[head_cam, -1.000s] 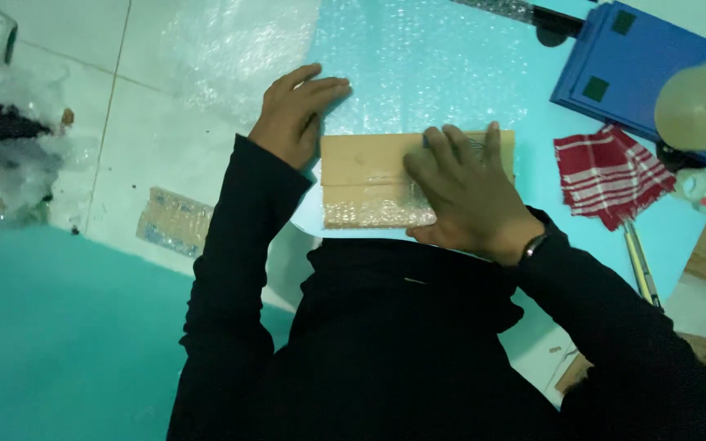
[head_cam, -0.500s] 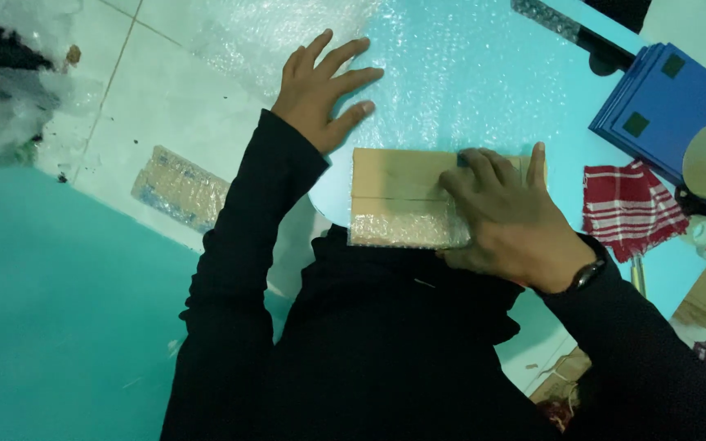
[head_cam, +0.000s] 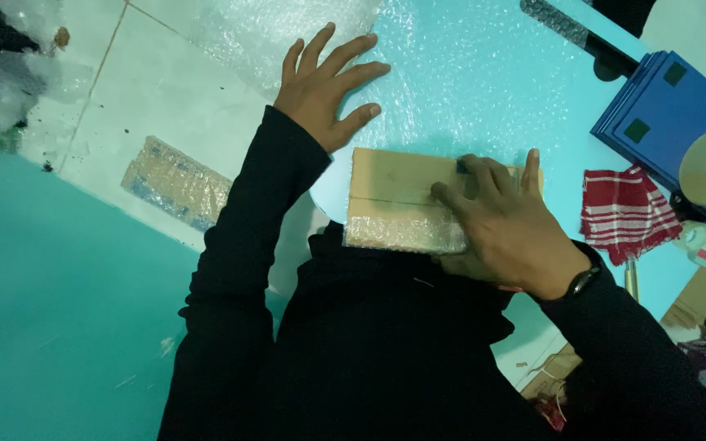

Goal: Wrapping a small cardboard box with bubble wrap and securing it with small pieces of tape.

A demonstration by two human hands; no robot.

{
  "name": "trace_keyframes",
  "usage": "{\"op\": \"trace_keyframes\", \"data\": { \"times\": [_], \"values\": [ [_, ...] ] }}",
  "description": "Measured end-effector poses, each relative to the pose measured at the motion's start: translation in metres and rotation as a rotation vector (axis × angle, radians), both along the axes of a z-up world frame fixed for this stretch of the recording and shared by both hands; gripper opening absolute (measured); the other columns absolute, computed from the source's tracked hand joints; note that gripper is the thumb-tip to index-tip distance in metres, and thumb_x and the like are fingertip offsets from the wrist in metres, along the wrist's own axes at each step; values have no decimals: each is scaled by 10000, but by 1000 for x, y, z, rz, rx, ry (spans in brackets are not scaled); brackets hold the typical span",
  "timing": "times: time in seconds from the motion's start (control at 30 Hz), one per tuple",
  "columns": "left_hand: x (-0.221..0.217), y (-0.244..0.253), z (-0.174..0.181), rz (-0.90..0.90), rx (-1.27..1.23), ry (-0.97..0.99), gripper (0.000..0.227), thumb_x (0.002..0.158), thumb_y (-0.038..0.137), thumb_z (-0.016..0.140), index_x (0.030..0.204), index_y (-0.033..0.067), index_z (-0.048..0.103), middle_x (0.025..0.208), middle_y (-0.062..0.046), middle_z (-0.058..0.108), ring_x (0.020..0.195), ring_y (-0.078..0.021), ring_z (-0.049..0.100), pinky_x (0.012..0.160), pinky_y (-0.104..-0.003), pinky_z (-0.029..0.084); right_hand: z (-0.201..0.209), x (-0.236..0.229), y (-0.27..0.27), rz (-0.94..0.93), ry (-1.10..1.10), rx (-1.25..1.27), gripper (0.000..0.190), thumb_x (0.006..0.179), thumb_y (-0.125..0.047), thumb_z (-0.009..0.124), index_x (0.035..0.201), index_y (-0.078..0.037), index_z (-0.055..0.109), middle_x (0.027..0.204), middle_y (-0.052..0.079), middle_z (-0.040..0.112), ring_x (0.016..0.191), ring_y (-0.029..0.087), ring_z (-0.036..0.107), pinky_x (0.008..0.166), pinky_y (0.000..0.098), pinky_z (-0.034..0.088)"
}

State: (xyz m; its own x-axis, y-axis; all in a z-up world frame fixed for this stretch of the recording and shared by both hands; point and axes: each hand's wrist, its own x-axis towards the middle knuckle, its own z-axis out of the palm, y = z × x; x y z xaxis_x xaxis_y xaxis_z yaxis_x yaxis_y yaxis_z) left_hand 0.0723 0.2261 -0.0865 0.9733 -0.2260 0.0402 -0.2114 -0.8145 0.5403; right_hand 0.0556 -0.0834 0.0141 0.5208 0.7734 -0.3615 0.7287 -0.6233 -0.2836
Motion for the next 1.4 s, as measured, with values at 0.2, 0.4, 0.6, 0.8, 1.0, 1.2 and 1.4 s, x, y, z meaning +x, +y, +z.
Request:
{"op": "trace_keyframes", "data": {
  "times": [0.2,0.4,0.6,0.8,1.0,1.2,1.4],
  "values": [
    [4,3,-9,-11,-16,-22,468,1018,444,662,1448,264,621,1646,-29,401,1553,-409,165,1252,-657,66,12,12,-1,1,50,35,963,691,-709,750,1455,-174,511,1536,249,397,1396,494,374,998,878,119],
    [-12,15,11,-30,-280,-106,405,1072,300,681,1464,207,637,1639,-87,477,1582,-375,309,1307,-576,232,33,43,12,-2,253,-113,866,699,-602,763,1443,-219,542,1514,66,474,1410,344,381,1138,748,159],
    [-42,8,71,-251,-773,149,574,946,220,776,1469,111,564,1477,-155,614,1422,-325,589,1239,-463,455,41,79,19,1,424,-177,801,744,-594,790,1410,-206,575,1369,32,544,1204,241,501,923,429,531],
    [-42,8,53,-429,-866,137,535,912,188,838,1388,72,624,1377,-191,663,1322,-306,656,1131,-436,552,90,89,45,-162,437,-385,679,852,-529,760,1418,-214,555,1112,55,703,981,255,682,822,390,564],
    [-37,4,59,-213,-761,106,389,956,148,810,1319,75,689,1252,-149,748,1181,-238,738,1023,-392,607,56,87,-2,-71,218,17,410,924,-384,735,1267,-169,670,1179,103,705,1007,261,647,782,384,549],
    [-35,-3,55,-116,-740,87,334,971,147,787,1286,74,704,1208,-139,745,1172,-238,718,1049,-395,573,60,57,-5,-77,-55,382,257,958,-216,716,1177,-82,713,1135,135,671,1032,324,604,875,439,486],
    [-27,-8,48,-53,-755,-9,265,1044,198,721,1274,67,706,1191,-119,706,1165,-235,686,1032,-383,560,39,63,-6,-112,-164,425,283,1069,-197,676,1313,-55,664,1135,120,671,1050,319,620,952,451,458]
  ]
}}
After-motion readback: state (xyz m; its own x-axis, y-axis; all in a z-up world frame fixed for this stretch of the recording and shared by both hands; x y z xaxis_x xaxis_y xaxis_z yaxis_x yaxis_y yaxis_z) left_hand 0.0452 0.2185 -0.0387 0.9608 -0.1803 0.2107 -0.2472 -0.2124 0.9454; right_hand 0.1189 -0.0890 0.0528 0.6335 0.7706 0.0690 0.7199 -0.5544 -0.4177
